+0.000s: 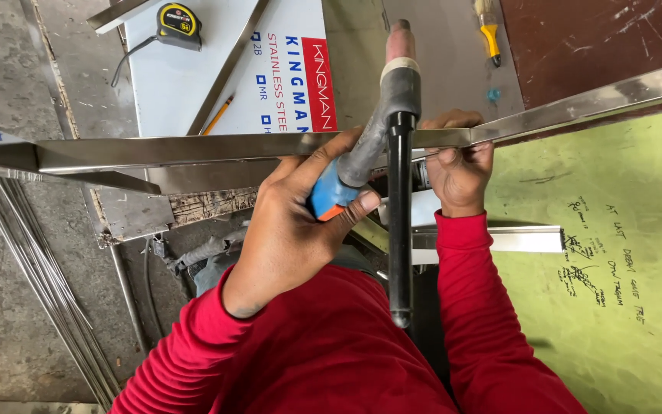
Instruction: The person measures and marks a stainless steel square tube with a pencil and tape measure. They then position the tube against a larger metal frame and use a handheld welding torch to tack weld the pieces together at the joints.
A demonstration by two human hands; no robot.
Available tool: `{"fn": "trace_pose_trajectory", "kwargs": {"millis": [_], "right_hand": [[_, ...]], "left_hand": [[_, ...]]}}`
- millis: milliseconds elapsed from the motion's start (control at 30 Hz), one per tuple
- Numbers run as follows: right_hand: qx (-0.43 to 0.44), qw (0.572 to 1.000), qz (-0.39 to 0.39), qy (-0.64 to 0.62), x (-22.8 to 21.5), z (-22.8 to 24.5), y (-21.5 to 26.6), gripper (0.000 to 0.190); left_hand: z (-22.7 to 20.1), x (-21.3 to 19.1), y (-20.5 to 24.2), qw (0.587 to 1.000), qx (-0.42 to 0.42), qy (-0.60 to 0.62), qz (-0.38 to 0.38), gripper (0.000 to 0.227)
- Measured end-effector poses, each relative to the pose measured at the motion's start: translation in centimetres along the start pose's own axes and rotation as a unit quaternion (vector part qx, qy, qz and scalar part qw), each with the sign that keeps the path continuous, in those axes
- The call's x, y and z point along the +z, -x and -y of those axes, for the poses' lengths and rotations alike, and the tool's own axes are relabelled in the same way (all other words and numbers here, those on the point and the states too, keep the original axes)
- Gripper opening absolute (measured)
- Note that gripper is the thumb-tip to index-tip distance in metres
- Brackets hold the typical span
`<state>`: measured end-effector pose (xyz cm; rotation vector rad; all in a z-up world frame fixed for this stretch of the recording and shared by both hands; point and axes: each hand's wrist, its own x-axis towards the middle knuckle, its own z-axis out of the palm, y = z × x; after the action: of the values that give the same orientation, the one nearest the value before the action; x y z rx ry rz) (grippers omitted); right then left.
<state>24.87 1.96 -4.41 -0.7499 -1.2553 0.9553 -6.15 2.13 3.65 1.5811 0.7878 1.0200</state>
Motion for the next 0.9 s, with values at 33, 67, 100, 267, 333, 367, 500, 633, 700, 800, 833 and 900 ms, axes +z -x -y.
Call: {"fn": "trace_pose_trajectory", "kwargs": {"millis": [33,67,100,267,333,367,500,633,700,800,833,900], "right_hand": [[-0.007,1.000,-0.004,0.010,0.3,0.0,-0.1,0.032],[-0.012,1.000,-0.011,0.020,0.6,0.1,0.0,0.031],[-0.011,1.000,-0.011,0.018,0.8,0.1,-0.1,0.031],[-0.040,0.999,-0.012,0.005,2.6,-0.2,-0.6,0.029],[-0.045,0.999,-0.029,-0.005,2.3,-0.8,-0.6,0.031],[-0.048,0.998,-0.048,-0.015,2.2,-1.2,-0.6,0.033],[-0.059,0.997,-0.037,-0.042,2.2,-2.0,-0.8,0.045],[-0.061,0.996,-0.049,-0.039,1.3,-3.0,-1.0,0.039],[-0.063,0.996,-0.045,-0.039,1.1,-3.1,-1.0,0.030],[-0.067,0.997,-0.024,-0.041,1.0,-3.1,-1.1,0.031],[-0.068,0.996,-0.028,-0.055,0.6,-3.3,-0.9,0.036],[-0.069,0.995,-0.029,-0.068,0.4,-3.4,-1.0,0.040]], "left_hand": [[0.1,0.0,0.0,1.000,-0.002,0.005,-0.005,0.054],[0.2,0.1,0.1,1.000,-0.005,0.009,-0.008,0.055],[0.1,0.1,0.1,1.000,-0.006,0.008,-0.008,0.055],[0.0,-0.2,0.0,1.000,0.019,-0.008,-0.009,0.053],[0.0,-0.1,0.0,1.000,0.017,-0.009,-0.015,0.052],[0.1,0.0,0.0,1.000,0.013,-0.009,-0.019,0.052],[0.1,0.1,0.2,0.999,0.033,-0.005,-0.020,0.055],[0.2,0.2,0.1,0.998,0.040,-0.024,-0.031,0.051],[0.3,0.4,0.0,0.998,0.039,-0.028,-0.039,0.051],[0.3,0.5,0.0,0.998,0.037,-0.025,-0.041,0.051],[0.2,0.5,0.1,0.998,0.038,-0.022,-0.040,0.050],[0.1,0.5,0.1,0.998,0.040,-0.017,-0.041,0.048]]}}
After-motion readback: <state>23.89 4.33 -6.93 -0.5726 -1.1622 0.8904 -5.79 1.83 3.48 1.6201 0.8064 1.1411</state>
